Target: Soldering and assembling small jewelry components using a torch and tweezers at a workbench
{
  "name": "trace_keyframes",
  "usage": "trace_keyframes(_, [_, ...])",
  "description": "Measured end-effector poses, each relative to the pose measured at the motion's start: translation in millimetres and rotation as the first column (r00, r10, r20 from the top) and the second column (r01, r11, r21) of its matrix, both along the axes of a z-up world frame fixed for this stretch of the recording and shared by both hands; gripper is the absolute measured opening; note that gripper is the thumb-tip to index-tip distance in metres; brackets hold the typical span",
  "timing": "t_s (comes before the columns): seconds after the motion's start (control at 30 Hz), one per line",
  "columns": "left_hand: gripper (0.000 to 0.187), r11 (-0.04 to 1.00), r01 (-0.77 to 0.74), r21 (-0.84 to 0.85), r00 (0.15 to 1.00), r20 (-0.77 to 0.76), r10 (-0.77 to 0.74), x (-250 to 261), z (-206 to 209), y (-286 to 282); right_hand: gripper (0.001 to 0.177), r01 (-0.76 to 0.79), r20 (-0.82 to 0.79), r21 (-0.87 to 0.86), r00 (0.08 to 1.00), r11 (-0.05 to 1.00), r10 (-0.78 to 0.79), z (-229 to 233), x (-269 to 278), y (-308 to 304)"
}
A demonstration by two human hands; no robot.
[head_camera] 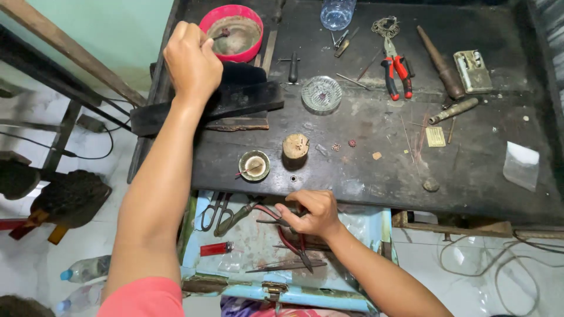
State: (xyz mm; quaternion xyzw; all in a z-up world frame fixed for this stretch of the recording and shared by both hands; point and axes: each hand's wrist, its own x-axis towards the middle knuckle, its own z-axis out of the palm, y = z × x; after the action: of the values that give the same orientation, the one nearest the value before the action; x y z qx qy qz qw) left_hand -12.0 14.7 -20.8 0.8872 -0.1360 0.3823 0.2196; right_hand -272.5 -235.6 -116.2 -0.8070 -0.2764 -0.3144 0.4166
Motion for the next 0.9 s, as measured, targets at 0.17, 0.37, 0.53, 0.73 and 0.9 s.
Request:
trace_keyframes(0.17, [0.020,0.966,0.257,-0.008,0.942,0.223,-0.249,-79.6,-0.1,-19.7,0.014,-0.037,-0.151,0.175,0.986,0.984,0.064,5.8,4.2,-0.9])
trace_keyframes(0.37, [0.007,0.916,0.362,0.176,0.876,0.271,-0.398,-204.4,-4.7,-45.1,0.024,0.126,-0.177,0.252,0.981,0.960,-0.082,10.2,4.8,0.2])
trace_keyframes(0.53, [0.017,0.887,0.425,0.182,0.836,0.298,-0.461,-244.7,-23.5,-44.6,0.030,0.211,-0.100,0.241,0.976,0.947,-0.192,41.1,2.2,1.1])
trace_keyframes(0.73, [0.016,0.875,0.465,0.136,0.800,0.360,-0.481,-254.8,-17.2,-43.6,0.027,0.184,-0.002,0.155,0.983,0.971,-0.186,68.8,2.7,0.9])
trace_keyframes(0.9, [0.019,0.876,0.470,0.113,0.788,0.393,-0.474,-257.7,-24.5,-39.0,0.023,0.112,0.045,0.127,0.992,0.985,-0.119,73.1,8.5,0.7])
